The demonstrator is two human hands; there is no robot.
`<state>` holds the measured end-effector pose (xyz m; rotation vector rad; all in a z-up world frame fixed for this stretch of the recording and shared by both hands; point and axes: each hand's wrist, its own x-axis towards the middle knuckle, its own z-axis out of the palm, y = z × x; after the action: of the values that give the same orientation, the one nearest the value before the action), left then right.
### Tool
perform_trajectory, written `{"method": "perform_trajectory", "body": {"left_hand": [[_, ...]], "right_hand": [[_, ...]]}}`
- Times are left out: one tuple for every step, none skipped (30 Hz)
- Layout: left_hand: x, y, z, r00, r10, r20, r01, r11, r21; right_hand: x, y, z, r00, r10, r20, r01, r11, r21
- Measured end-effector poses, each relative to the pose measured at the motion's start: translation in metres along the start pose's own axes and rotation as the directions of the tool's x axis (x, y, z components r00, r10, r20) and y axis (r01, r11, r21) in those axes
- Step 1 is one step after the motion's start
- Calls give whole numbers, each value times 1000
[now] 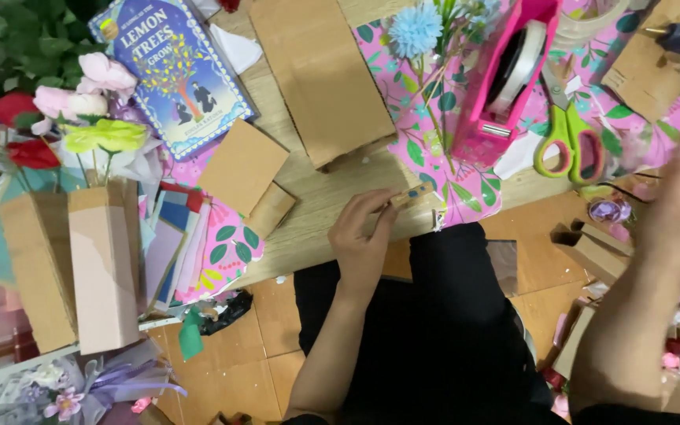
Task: Assembling cardboard boxes and structures using a hot glue gun and scissors in a floral design area.
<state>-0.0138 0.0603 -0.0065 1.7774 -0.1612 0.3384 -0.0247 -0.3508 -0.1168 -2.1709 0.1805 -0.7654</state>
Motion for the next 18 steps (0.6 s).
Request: {"method": "perform_trajectory", "body": {"left_hand": [[-2,-3,-1,1000,-15,0,15,1000,-15],[-3,1,-3,1000,-14,-3,14,1000,-6],[-4,6,-5,1000,-15,8,16,1000,-13],[-5,9,-6,1000,-16,23,17,1000,-23],[-7,11,-10,1000,-13,23,14,1000,-17],[-10,12,-12,999,-26,19,27,999,-26],[-11,14,-14,999,-39,15,39,999,-34],[-14,9,-15,999,-37,19,38,998,-40],[-17,4,-16,982,-187,15,184,944,-273],[-19,0,-15,943,-329,52,311,815,-490],[-21,-11,-11,944,-325,64,313,811,-495],[-20,-21,-7,906,-410,106,370,646,-667],[-19,-31,-3,860,-481,167,404,443,-800],[-16,-31,0,863,-473,176,406,443,-800],[-13,-30,2,861,-452,232,411,350,-842],[-11,-30,4,859,-429,281,413,255,-874],[-9,-28,6,860,-423,284,414,256,-874],[-10,-27,8,844,-430,319,418,156,-895]], "right_hand": [[-21,-102,7,995,-80,-54,78,996,-32],[-25,-145,23,996,-78,-53,77,997,-23],[-30,-188,38,986,-30,161,10,993,121],[-35,-231,52,929,-16,371,-80,967,242],[-36,-224,48,929,-17,369,-81,965,248],[-37,-216,43,973,-90,212,60,988,143],[-38,-209,38,981,-184,62,184,983,13],[-9,-156,32,981,-184,59,184,983,7],[9,-103,17,997,23,-79,-26,999,-39],[14,-50,-5,948,222,-229,-239,969,-53],[21,9,-8,945,221,-241,-242,968,-60],[40,63,-17,994,65,-83,-78,983,-163],[74,110,-29,993,-76,93,96,967,-237],[84,146,-31,994,-76,81,94,966,-241],[94,182,-33,996,-78,48,88,954,-287],[105,219,-33,996,-82,20,84,940,-329],[53,298,-80,996,-84,14,84,940,-330],[65,357,-78,999,22,49,-11,978,-206]]}}
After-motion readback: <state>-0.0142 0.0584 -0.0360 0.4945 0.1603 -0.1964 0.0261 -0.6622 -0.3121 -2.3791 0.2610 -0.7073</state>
